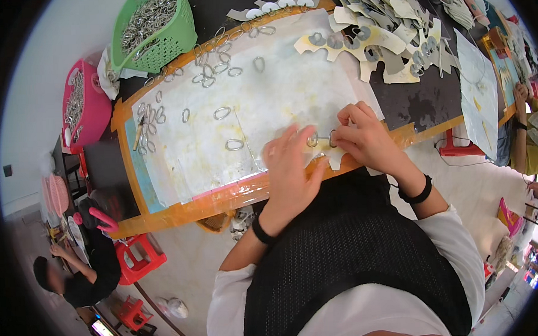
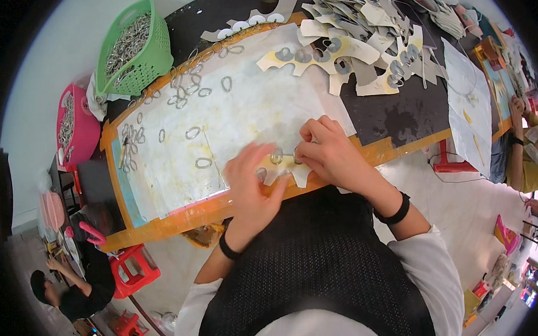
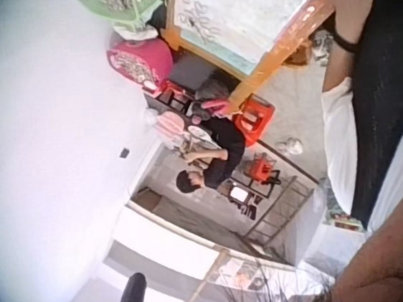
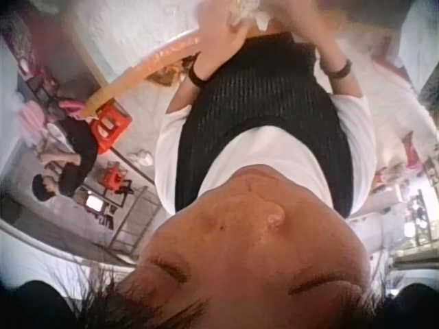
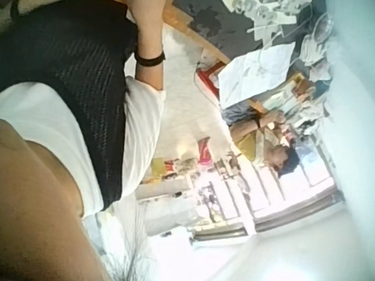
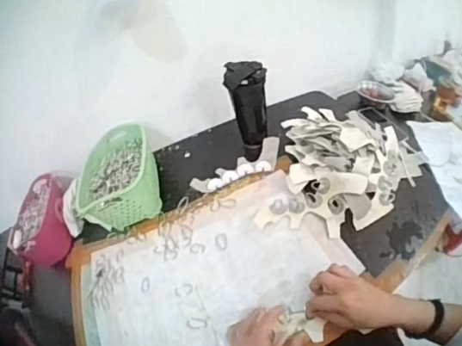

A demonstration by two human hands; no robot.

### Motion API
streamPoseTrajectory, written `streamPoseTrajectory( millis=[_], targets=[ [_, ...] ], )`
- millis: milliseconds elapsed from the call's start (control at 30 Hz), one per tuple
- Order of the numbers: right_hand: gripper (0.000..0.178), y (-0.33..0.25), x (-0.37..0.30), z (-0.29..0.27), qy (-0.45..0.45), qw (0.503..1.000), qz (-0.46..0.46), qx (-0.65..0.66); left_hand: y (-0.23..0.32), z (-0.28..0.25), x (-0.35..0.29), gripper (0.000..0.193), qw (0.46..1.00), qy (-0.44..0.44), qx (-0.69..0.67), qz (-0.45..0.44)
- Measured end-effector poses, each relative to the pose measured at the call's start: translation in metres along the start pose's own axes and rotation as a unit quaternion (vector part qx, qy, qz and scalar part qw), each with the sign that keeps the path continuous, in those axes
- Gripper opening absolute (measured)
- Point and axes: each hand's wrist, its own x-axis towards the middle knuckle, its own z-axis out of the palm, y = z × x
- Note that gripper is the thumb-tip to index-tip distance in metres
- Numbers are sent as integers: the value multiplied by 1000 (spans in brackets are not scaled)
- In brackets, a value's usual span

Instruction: Applying small decorative or functional components to shoe upper material.

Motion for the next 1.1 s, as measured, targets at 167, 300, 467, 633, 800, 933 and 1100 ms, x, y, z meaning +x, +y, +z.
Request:
streamPoseTrajectory(
  millis=[167, 300, 467, 633, 800, 933, 1100],
  targets=[
    [12, 2, -5, 6, 23, 999, -39, -17, -9, 31, 10, 59, 998, -47, -47, 16],
    [13, 3, -14, 13, 36, 996, -61, -50, -9, 27, 15, 49, 997, -62, -21, 29],
    [19, -2, -26, 12, 51, 992, -86, -73, -4, 26, 14, 26, 995, -87, 22, 34],
    [25, -2, -28, 6, 75, 995, -52, -31, -5, 25, 14, 11, 995, -76, 32, 49],
    [28, -7, -19, -4, 58, 994, -47, -80, 0, 23, 13, 8, 998, -49, 31, 36],
    [29, 6, -14, -5, 11, 992, -106, -64, -7, 23, 13, 7, 997, -50, 4, 62],
    [28, 4, -23, -6, 4, 982, -133, -135, -8, 19, 15, 8, 995, -81, 37, 42]
  ],
)
